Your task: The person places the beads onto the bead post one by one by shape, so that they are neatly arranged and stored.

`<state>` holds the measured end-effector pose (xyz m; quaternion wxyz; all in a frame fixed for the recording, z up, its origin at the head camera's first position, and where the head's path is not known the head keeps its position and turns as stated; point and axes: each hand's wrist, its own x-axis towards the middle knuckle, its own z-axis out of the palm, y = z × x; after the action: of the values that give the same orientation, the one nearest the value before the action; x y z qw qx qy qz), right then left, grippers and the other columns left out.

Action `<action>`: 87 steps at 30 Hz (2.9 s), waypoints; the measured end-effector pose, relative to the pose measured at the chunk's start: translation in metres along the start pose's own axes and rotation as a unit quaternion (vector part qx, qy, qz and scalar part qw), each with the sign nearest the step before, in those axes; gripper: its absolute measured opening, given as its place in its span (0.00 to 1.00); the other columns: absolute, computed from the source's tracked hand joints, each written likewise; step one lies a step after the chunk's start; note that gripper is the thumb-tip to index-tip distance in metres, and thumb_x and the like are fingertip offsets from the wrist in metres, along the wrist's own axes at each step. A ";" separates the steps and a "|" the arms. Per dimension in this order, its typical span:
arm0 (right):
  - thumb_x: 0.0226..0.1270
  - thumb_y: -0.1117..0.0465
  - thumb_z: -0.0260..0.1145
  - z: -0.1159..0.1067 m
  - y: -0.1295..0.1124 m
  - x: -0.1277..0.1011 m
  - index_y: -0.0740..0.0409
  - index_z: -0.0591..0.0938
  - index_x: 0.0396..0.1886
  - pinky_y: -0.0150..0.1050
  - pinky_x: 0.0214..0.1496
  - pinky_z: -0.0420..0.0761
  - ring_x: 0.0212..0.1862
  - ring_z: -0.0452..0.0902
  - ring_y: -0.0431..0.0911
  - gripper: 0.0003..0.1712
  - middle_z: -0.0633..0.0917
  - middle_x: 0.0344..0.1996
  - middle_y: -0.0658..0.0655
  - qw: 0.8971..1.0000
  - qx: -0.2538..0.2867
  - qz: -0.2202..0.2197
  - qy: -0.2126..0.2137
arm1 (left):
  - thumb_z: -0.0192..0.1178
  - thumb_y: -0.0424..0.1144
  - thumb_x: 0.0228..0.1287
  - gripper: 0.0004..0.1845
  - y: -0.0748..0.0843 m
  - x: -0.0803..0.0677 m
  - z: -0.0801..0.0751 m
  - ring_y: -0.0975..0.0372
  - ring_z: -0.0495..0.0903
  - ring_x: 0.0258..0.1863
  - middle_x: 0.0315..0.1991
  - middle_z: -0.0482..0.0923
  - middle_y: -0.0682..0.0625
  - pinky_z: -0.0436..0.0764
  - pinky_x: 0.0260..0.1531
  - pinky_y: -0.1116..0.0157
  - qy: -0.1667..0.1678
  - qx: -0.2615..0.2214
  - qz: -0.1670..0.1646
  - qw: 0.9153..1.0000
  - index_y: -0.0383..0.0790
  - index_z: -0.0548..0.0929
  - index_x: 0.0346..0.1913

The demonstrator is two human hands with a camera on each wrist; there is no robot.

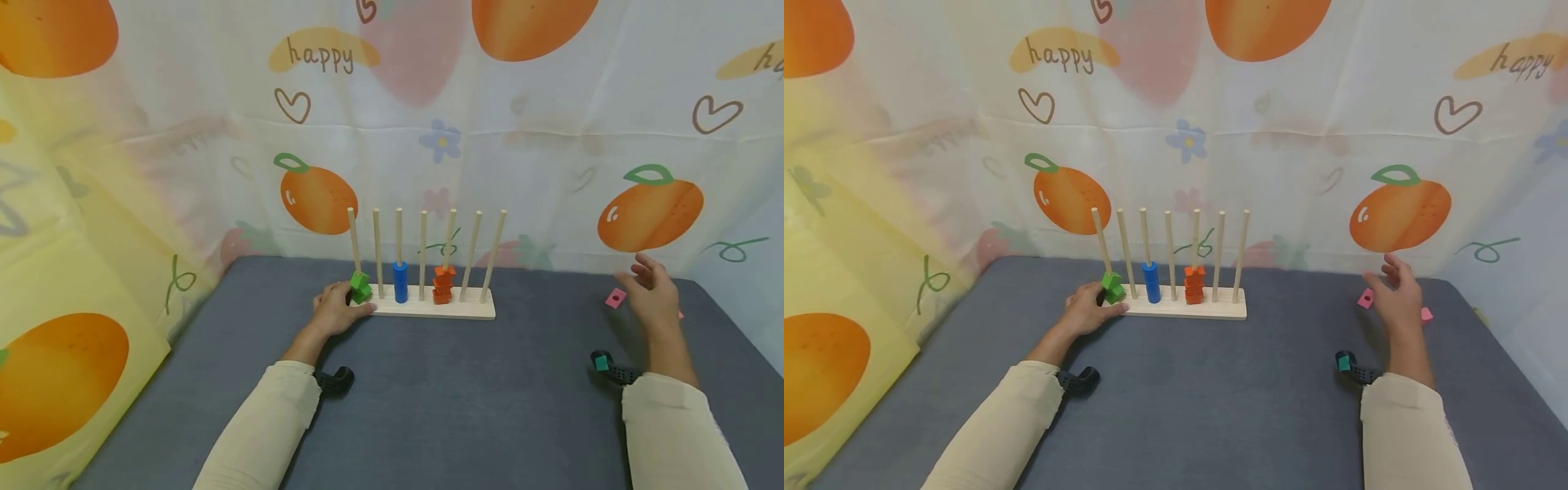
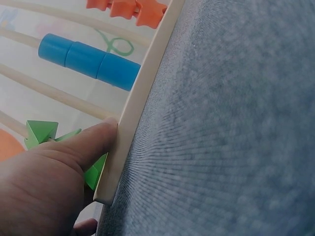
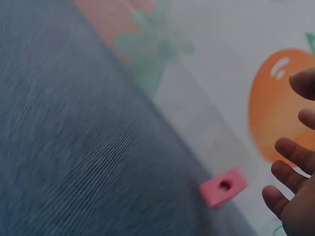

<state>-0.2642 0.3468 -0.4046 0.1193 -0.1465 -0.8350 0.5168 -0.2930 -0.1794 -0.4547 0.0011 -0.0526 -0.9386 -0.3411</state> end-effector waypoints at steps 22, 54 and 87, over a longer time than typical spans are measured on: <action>0.72 0.54 0.57 0.014 0.036 0.001 0.69 0.70 0.64 0.64 0.55 0.62 0.56 0.63 0.69 0.29 0.72 0.56 0.73 0.977 -0.214 0.001 -0.016 | 0.68 0.53 0.58 0.34 0.000 0.000 0.000 0.46 0.57 0.66 0.62 0.70 0.39 0.47 0.60 0.46 0.004 -0.001 0.000 1.000 0.37 0.74 0.63; 0.52 0.76 0.72 0.029 -0.070 -0.029 0.71 0.82 0.50 0.33 0.33 0.81 0.27 0.83 0.46 0.23 0.78 0.34 0.61 0.898 0.412 -0.146 0.045 | 0.67 0.54 0.59 0.33 0.000 0.001 -0.001 0.47 0.57 0.66 0.63 0.69 0.39 0.48 0.60 0.47 0.000 0.004 -0.008 1.000 0.38 0.74 0.62; 0.64 0.60 0.69 0.073 -0.181 -0.043 0.58 0.84 0.53 0.30 0.40 0.74 0.41 0.74 0.43 0.18 0.81 0.38 0.50 0.960 0.074 -0.271 -0.012 | 0.68 0.54 0.58 0.36 0.003 0.000 0.000 0.46 0.58 0.65 0.64 0.68 0.38 0.49 0.59 0.47 -0.001 0.008 -0.011 1.000 0.36 0.72 0.65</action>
<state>-0.2724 0.1937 -0.2758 0.2552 0.1006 -0.8043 0.5271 -0.2928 -0.1773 -0.4531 -0.0035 -0.0431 -0.9419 -0.3331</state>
